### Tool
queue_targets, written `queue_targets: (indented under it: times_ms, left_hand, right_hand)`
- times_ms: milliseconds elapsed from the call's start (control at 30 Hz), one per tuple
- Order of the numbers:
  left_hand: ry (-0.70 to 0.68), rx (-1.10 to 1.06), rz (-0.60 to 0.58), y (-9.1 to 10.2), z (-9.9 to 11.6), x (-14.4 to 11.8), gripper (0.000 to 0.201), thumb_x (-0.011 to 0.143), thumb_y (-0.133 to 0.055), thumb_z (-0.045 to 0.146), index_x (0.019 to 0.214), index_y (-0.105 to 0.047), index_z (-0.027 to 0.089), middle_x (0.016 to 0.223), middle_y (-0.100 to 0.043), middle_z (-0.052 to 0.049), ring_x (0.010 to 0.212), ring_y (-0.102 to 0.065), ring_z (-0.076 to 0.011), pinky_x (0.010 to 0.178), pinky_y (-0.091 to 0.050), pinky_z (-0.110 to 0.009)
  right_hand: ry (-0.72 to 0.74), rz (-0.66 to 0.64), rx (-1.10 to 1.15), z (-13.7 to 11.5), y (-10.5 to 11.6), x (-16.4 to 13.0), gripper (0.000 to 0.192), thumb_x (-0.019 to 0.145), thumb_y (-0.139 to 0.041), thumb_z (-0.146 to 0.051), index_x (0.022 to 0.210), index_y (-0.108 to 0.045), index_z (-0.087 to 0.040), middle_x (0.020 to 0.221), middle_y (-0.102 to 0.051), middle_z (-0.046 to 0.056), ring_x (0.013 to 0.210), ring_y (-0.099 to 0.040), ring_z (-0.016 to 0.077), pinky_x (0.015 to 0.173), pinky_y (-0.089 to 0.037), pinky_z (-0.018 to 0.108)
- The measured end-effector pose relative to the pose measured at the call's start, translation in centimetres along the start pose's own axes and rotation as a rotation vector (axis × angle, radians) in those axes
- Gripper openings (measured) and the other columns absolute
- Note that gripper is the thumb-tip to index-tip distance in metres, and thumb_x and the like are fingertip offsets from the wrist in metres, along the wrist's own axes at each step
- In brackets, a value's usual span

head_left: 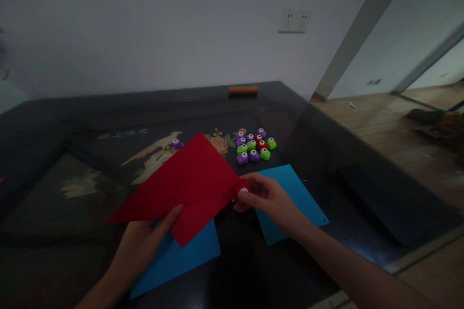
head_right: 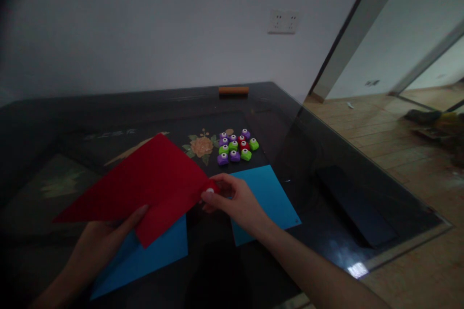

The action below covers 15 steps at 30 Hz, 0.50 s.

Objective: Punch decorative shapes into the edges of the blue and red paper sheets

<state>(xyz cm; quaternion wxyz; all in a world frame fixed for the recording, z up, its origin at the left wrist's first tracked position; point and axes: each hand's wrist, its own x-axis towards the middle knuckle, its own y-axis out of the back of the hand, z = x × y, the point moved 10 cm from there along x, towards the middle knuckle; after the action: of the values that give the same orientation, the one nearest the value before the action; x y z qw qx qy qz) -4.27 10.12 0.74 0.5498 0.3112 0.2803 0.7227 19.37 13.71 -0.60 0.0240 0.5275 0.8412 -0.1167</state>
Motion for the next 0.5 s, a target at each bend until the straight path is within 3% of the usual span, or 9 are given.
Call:
queue_targets:
  times_ms: [500]
  left_hand:
    - [0.031, -0.019, -0.033, -0.23, -0.23, 0.12, 0.043, 0.075, -0.053, 0.058, 0.093, -0.072, 0.023, 0.097, -0.073, -0.008, 0.101, -0.063, -0.0329, 0.098, -0.043, -0.050]
  right_hand:
    - [-0.010, 0.014, -0.020, -0.15, 0.11, -0.08, 0.036, 0.073, -0.070, -0.037, 0.103, -0.062, -0.018, 0.085, -0.068, 0.004, 0.071, -0.065, 0.0149, 0.068, -0.054, 0.030]
